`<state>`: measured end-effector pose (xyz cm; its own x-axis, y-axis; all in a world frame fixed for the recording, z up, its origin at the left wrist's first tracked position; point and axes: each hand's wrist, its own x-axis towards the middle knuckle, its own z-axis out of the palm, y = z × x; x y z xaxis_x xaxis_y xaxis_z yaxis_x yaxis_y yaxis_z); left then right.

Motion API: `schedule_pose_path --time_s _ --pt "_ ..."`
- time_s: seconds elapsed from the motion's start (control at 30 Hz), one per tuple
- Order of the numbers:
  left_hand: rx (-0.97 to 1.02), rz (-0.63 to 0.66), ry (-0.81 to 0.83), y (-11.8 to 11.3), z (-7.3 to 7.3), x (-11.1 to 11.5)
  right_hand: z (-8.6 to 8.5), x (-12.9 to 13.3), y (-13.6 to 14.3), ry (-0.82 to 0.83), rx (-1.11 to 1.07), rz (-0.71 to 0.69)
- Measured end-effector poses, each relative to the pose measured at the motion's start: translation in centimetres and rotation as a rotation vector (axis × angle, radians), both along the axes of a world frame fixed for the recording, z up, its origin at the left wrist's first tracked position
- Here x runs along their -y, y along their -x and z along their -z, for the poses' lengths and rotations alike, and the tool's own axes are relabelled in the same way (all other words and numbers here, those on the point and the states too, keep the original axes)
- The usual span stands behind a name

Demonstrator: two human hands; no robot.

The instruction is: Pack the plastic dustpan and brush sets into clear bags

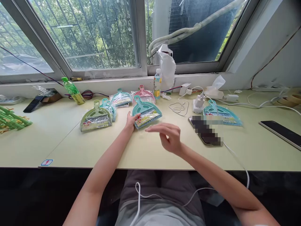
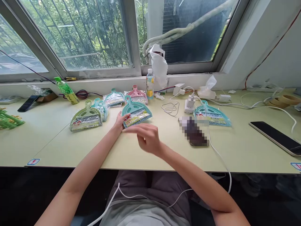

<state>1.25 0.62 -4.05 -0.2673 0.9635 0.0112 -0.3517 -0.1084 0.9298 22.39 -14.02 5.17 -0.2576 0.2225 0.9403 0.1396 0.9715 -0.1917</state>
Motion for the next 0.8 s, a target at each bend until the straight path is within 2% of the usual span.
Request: schedule_pose_path --time_s 0.07,0.13,0.2,0.3,0.43,0.53,0.63,0.7,0.8 --pt "-0.009 0.016 0.006 -0.1 -0.3 0.3 2.0 -3.5 0.7 0.058 0.059 0.093" --pt "-0.020 0.049 0.007 -0.3 -0.6 0.6 4.0 -5.7 0.8 0.117 0.113 0.146" --pt "-0.019 0.047 0.021 -0.5 -0.8 0.7 5.5 -6.9 0.7 0.187 0.162 0.165" --pt "0.001 -0.002 0.041 -0.7 -0.8 0.7 6.9 -7.7 0.9 0.310 0.217 0.127" --pt "0.006 -0.013 0.041 -0.7 -0.6 0.6 7.9 -8.2 1.5 0.600 0.179 0.074" --pt "0.029 0.011 0.028 -0.6 -0.7 0.8 8.3 -8.6 1.5 0.874 0.034 0.084" --pt "0.031 0.026 0.000 -0.7 -1.1 1.2 8.5 -8.8 1.3 1.062 -0.083 0.043" --pt "0.020 0.031 -0.007 -0.8 -1.3 1.4 8.4 -8.9 1.1 1.101 -0.091 0.012" --pt "0.014 0.041 -0.025 -1.0 -1.5 1.6 8.2 -8.6 1.0 0.996 -0.067 0.016"
